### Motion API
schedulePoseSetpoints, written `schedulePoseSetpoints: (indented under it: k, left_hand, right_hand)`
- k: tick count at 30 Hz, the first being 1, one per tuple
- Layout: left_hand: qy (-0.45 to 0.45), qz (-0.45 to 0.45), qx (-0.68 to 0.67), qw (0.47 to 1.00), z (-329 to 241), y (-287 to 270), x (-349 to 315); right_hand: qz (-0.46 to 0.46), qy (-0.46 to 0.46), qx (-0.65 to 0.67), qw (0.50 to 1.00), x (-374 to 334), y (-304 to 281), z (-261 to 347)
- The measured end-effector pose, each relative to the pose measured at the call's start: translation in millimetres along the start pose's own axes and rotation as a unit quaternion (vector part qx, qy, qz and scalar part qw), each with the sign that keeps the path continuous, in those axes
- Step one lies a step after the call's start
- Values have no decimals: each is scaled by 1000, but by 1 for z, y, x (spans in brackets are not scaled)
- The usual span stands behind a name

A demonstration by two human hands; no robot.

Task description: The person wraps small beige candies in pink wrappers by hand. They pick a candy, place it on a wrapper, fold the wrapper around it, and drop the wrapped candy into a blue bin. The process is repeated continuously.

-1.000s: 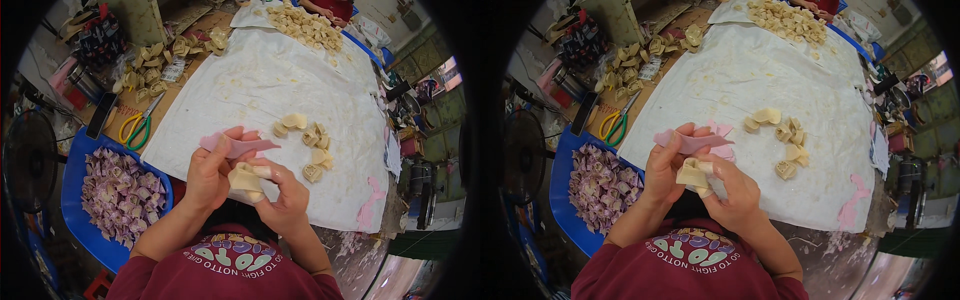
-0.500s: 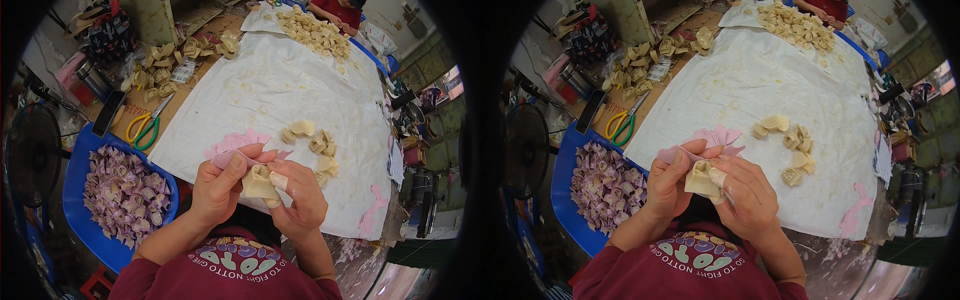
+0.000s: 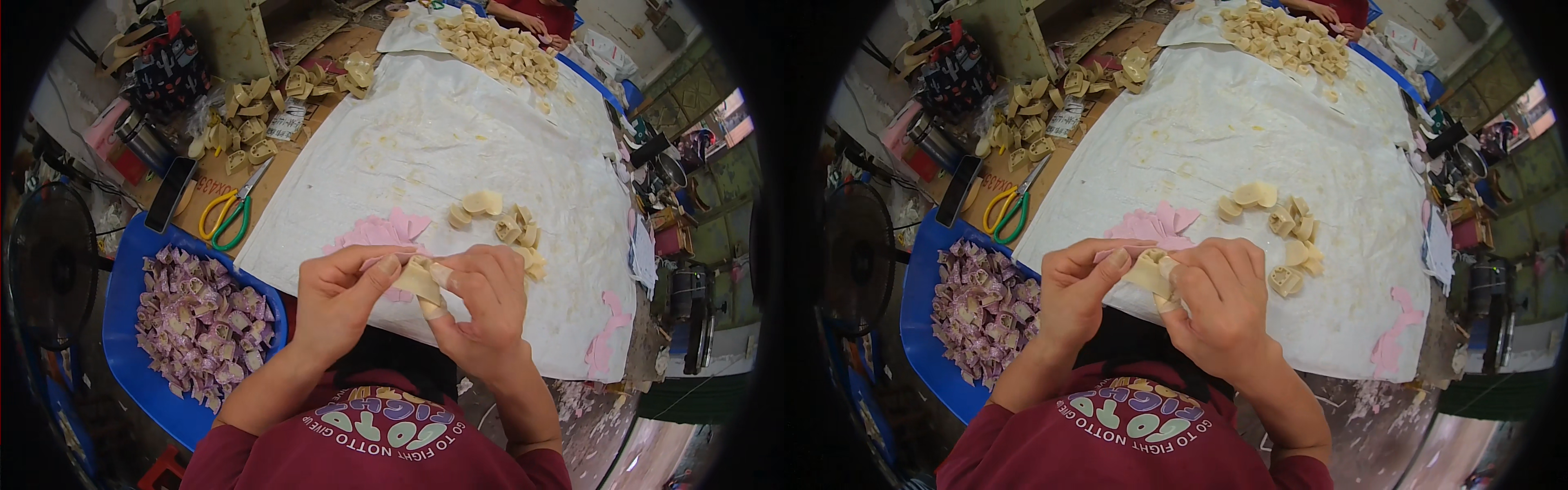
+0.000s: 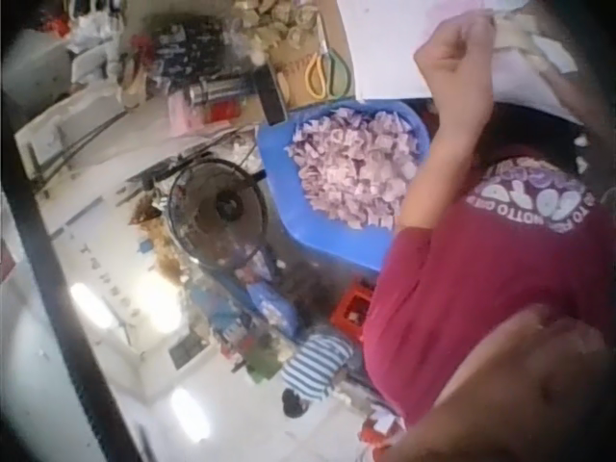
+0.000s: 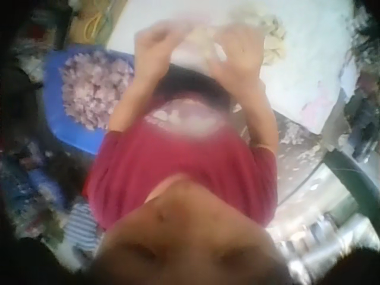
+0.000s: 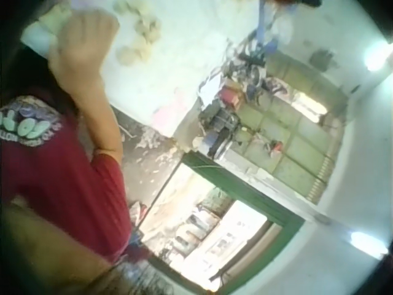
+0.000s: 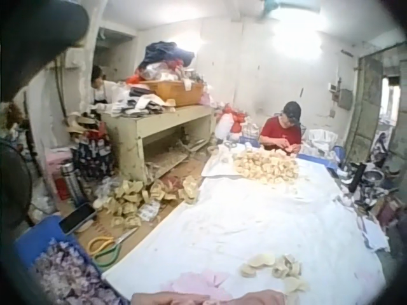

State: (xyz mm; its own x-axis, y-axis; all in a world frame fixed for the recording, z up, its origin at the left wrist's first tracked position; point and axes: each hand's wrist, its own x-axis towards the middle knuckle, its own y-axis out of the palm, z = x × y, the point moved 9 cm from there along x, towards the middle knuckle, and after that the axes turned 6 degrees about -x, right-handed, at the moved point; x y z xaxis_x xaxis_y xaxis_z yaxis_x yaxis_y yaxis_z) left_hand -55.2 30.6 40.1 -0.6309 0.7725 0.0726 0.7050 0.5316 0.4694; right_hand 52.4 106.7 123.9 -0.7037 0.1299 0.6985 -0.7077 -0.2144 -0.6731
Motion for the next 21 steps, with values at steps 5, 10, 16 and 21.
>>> schedulePoseSetpoints:
  k: [5, 10, 16, 21]
  left_hand:
    - [-111, -12, -36, 993, 19, -12, 0]
    - [-206, -34, -22, 978, 42, -16, -7]
    - [-253, 54, 69, 963, 55, -21, 0]
    - [-246, 128, 13, 961, 45, -7, 11]
  right_hand:
    - [73, 18, -38, 996, -1, 9, -3]
    - [160, 32, -64, 985, -5, 22, -2]
    - [149, 50, -9, 988, -26, 35, -24]
    - [113, 33, 42, 992, -27, 22, -19]
